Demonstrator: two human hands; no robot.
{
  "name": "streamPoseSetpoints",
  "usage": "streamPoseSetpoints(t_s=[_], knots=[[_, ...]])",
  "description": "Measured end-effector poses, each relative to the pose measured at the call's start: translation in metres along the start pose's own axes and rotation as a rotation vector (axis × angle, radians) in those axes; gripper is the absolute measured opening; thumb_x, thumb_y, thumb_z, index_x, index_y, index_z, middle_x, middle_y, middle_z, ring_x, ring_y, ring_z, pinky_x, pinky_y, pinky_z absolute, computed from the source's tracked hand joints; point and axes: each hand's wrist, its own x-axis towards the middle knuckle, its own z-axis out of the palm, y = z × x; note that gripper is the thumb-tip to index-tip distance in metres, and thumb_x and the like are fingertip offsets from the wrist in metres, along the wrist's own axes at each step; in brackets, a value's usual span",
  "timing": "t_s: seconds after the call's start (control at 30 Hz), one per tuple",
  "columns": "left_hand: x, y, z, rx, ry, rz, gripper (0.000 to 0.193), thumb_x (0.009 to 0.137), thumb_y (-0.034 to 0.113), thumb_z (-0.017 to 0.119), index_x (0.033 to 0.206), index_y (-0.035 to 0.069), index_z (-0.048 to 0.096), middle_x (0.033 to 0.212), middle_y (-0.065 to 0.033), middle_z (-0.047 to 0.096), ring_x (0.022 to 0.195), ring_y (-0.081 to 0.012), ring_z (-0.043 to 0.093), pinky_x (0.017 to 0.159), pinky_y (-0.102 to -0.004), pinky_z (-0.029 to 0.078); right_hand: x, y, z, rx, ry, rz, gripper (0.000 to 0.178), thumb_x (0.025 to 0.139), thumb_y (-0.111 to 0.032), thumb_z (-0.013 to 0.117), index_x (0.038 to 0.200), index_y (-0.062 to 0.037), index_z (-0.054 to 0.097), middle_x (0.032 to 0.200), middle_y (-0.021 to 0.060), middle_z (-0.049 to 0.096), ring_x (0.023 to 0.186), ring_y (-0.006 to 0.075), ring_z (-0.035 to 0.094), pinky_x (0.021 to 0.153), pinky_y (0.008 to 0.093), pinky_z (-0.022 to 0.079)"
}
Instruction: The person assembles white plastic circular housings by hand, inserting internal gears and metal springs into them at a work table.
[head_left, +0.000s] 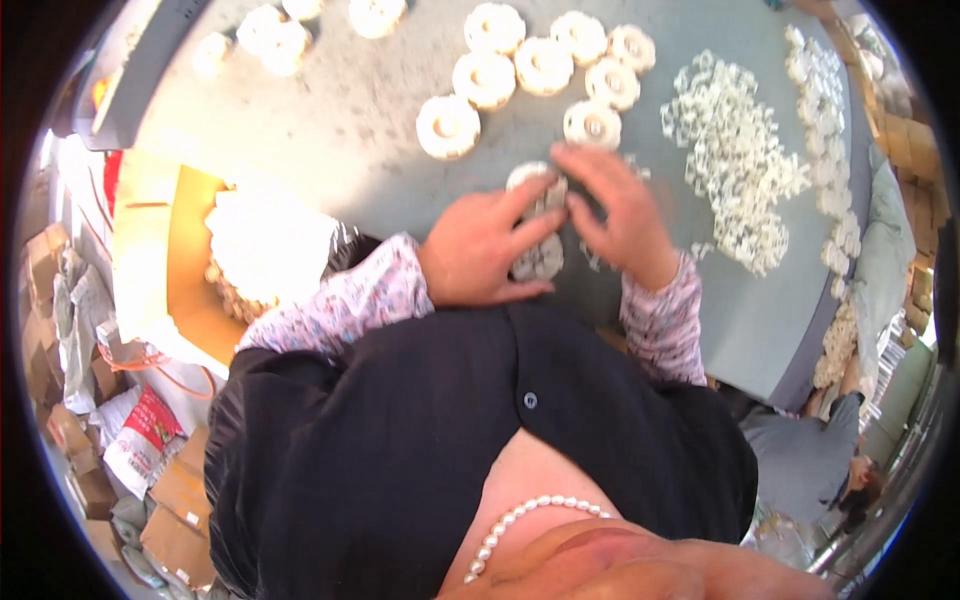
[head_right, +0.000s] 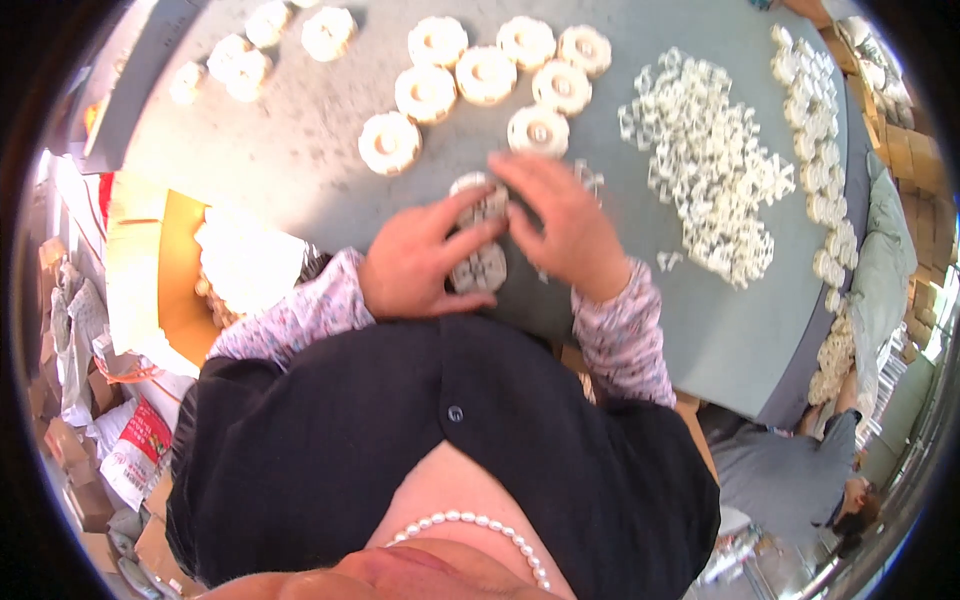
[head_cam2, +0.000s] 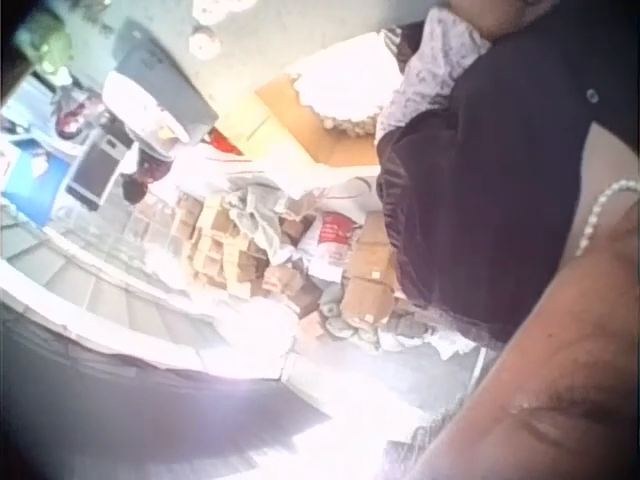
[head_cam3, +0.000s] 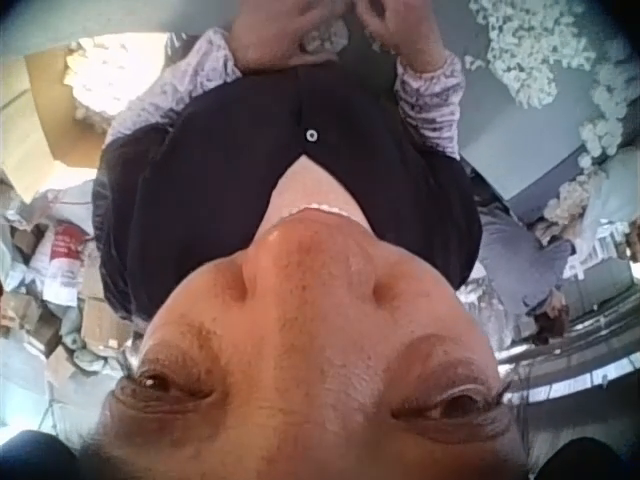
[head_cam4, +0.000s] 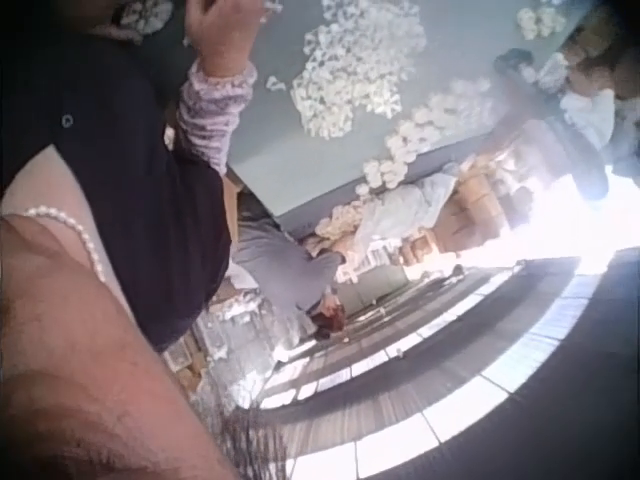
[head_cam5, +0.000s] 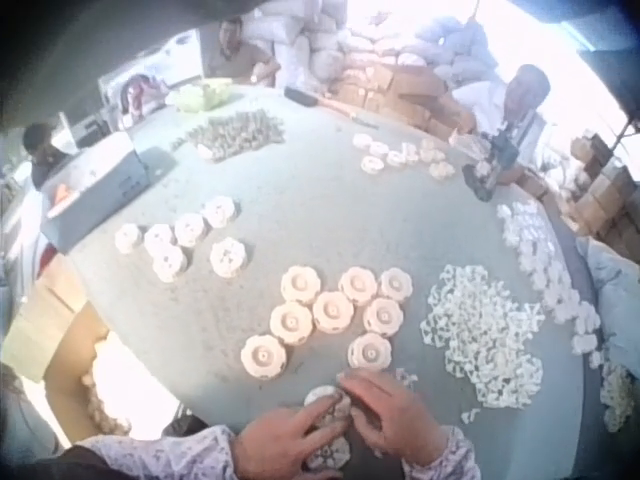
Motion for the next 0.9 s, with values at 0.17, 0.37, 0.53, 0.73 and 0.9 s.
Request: streamPoseSetpoints(t_s=[0.17,0.37,0.53,0.73,0.9], knots=[[-0.036,-0.002,-0.016,0.107,-0.026,0.057,0.084,0.073,0.049,0.089,0.141,0.01,0.06,0.149,-0.0222,0.051,0.108,-0.0379,0.065,0.087,-0.0454,0.053,0.008,-0.036,0.025,0.12,-0.119,0.07,0.038,0.091,-0.003,0.065,0.129,-0.0018,0.067,0.127,0.0169,0.067,0.111,0.0369,0.067,0.096,0.0419,0.055],[-0.077,-0.01,-0.049,0.276,0.205,-0.206,0.081,0.074,0.053,0.087,0.138,0.01,0.062,0.144,-0.0223,0.053,0.105,-0.0354,0.069,0.085,-0.0444,0.058,0.068,-0.072,0.053,-0.18,-0.225,-0.137,0.037,0.089,-0.011,0.065,0.126,-0.0038,0.067,0.133,0.0135,0.065,0.118,0.0318,0.064,0.096,0.0397,0.054],[-0.065,-0.078,-0.102,0.405,0.389,-0.428,0.075,0.078,0.044,0.087,0.137,0.007,0.062,0.144,-0.0218,0.054,0.108,-0.0394,0.069,0.088,-0.0462,0.06,0.111,-0.046,0.047,-0.359,-0.127,-0.337,0.047,0.087,-0.018,0.074,0.132,-0.0109,0.065,0.14,0.0094,0.061,0.131,0.0288,0.055,0.115,0.0478,0.041],[0.012,-0.135,-0.135,0.489,0.442,-0.279,0.056,0.09,0.029,0.075,0.137,0.002,0.06,0.147,-0.0195,0.054,0.124,-0.0363,0.061,0.103,-0.0485,0.051,0.172,-0.037,-0.005,-0.176,-0.37,-0.329,0.048,0.083,-0.028,0.082,0.126,-0.0104,0.07,0.14,0.0127,0.061,0.131,0.034,0.056,0.116,0.0488,0.04],[0.074,-0.215,-0.118,0.626,0.365,-0.119,0.048,0.096,0.026,0.062,0.137,0.002,0.062,0.145,-0.0145,0.058,0.142,-0.0314,0.049,0.125,-0.0567,0.026,0.327,0.05,0.011,-0.178,-0.118,-0.22,0.051,0.087,-0.033,0.082,0.131,-0.0119,0.069,0.149,0.0171,0.054,0.139,0.0374,0.051,0.116,0.048,0.042]])
